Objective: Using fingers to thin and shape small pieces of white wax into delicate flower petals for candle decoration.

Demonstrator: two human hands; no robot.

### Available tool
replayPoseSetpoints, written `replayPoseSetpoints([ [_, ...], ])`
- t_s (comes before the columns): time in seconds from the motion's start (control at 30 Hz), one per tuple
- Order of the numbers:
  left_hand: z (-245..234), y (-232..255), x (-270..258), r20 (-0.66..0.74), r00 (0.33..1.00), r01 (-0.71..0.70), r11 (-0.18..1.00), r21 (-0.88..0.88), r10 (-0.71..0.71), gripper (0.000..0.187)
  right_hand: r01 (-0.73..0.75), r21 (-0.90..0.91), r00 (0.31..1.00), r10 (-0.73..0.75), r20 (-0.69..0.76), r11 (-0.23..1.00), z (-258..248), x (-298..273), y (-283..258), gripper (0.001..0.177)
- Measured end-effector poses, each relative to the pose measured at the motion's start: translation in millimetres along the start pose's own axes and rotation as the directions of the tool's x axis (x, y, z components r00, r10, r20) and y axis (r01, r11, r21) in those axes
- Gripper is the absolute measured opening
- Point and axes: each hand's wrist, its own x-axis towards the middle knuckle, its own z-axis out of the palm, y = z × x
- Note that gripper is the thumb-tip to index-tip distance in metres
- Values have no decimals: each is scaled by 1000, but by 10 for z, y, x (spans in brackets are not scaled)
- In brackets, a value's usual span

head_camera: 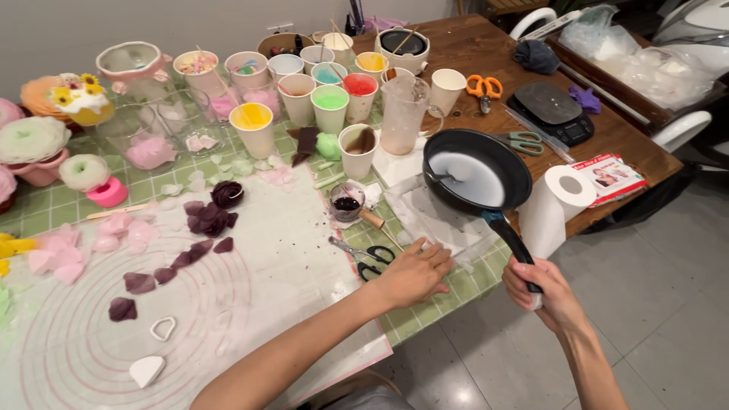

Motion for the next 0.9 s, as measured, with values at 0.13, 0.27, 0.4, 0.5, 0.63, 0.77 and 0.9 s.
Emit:
replayPoseSetpoints([
  [0.13, -171, 36, -79, -31, 1000, -6, 998, -67, 4, 54, 24, 20, 999, -25, 30, 999, -69, 108, -202, 28],
  [0.27, -637, 43, -200, -60, 998, 15, 992, -122, -23, 47, 67, -71, 997, -65, 41, 995, -171, 410, -502, 31],
  [0.4, -1180, -171, -262, -148, 988, 11, 986, -164, -35, 40, 101, -125, 994, -95, 54, 987, -324, 1032, -959, 35],
  [0.5, -1731, -459, -227, -174, 981, 47, 980, -194, -82, 39, 62, -73, 994, -55, 93, 995, -490, 1743, -1231, 35],
  [0.63, -2316, -952, -121, -230, 963, 108, 983, -149, -141, 36, 104, -94, 993, -98, 66, 990, -641, 2796, -1453, 34],
  [0.77, -2627, -1428, 97, -220, 944, 195, 954, -227, -245, 35, 78, -250, 997, -77, 12, 965, -790, 3803, -1596, 36],
  [0.9, -2815, -1829, 426, -147, 924, 299, 908, -294, -352, 34, 60, -246, 998, -56, 23, 967, -915, 4573, -1702, 37],
])
